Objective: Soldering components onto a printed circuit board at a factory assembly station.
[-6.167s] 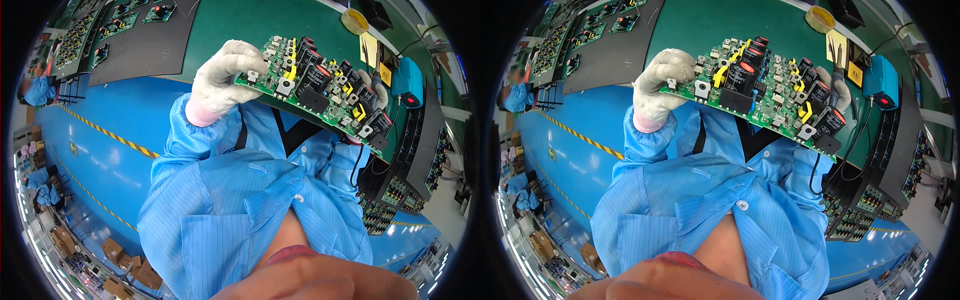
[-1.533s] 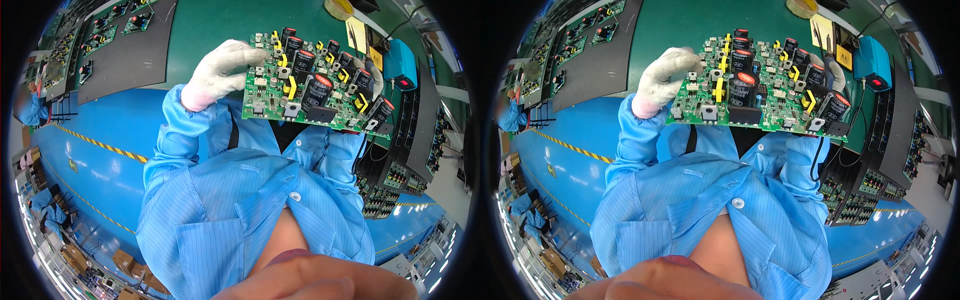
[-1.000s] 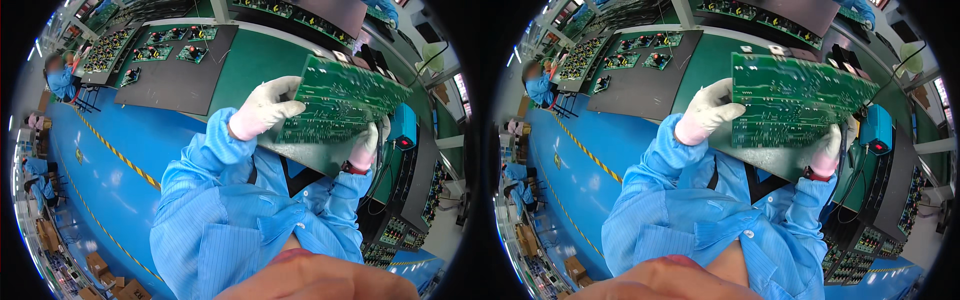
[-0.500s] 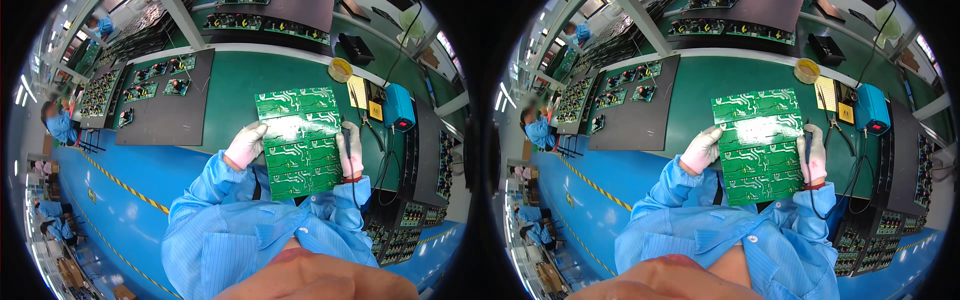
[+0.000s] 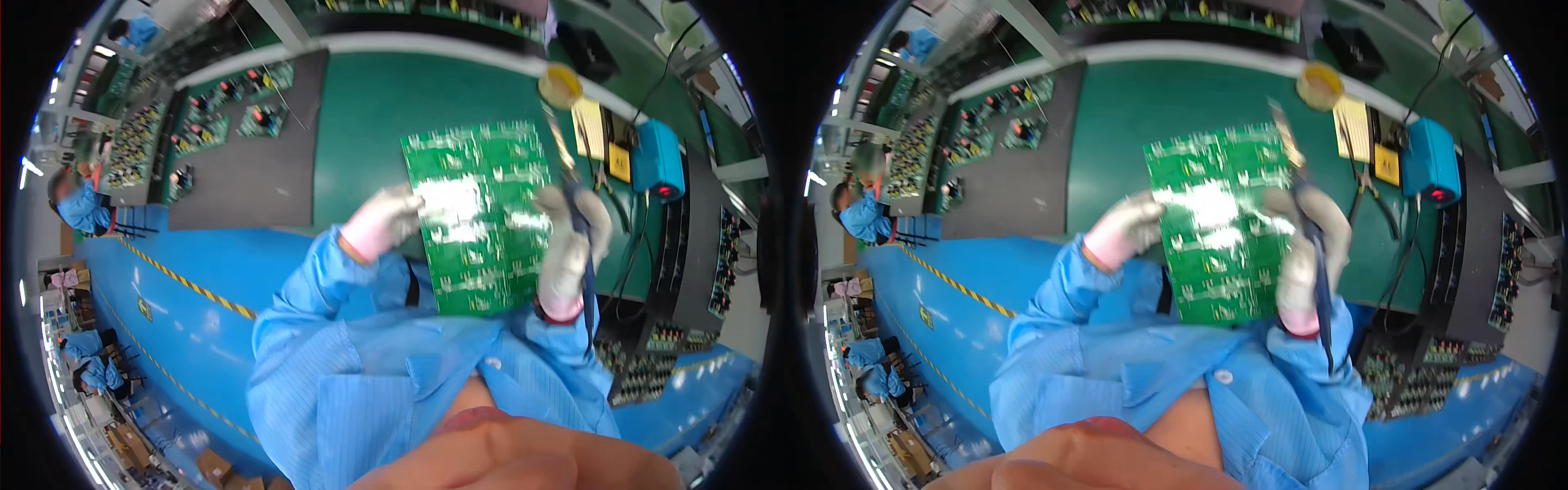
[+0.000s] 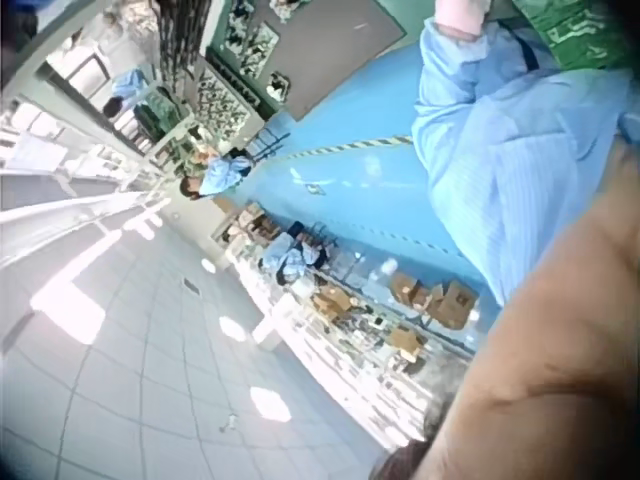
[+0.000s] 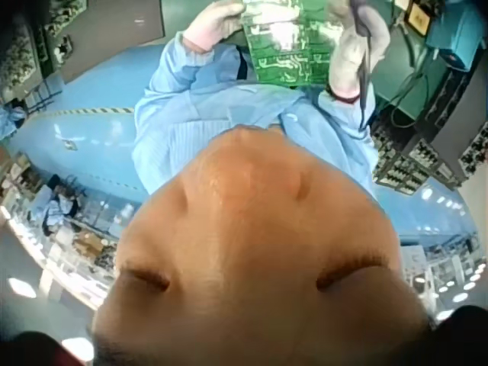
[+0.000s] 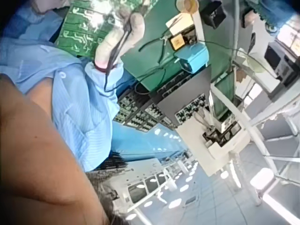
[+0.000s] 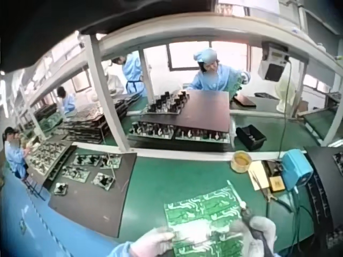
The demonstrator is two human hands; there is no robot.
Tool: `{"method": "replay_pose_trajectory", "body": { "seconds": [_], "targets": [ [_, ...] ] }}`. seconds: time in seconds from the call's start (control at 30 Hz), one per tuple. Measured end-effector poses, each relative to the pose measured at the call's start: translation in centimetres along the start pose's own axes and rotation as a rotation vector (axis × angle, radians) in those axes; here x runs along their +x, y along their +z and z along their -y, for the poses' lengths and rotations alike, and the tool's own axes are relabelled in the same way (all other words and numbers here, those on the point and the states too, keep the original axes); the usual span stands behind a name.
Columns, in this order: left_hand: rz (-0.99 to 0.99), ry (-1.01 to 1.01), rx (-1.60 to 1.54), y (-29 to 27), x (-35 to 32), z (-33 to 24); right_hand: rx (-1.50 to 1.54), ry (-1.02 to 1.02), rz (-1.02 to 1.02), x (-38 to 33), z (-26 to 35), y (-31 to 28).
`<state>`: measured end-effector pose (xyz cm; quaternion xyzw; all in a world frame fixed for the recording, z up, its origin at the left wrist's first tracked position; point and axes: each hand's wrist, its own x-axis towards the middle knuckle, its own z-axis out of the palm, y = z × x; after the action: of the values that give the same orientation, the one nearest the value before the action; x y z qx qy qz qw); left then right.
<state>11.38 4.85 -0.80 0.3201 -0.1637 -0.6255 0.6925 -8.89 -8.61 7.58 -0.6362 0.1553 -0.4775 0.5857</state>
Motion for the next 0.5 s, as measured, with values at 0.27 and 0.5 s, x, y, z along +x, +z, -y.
{"method": "replay_pose_trajectory", "body": {
  "seconds": [0.27, 0.5],
  "targets": [
    [-0.042, -0.088, 0.072, -0.3, -0.1, -0.8, 0.163, 0.345, 0.178, -0.4, -5.2, 2.4],
    [-0.128, -0.133, 0.103, -0.2, -0.6, -0.9, 0.095, 0.537, 0.248, -1.3, -4.5, 2.4]
  ]
}}
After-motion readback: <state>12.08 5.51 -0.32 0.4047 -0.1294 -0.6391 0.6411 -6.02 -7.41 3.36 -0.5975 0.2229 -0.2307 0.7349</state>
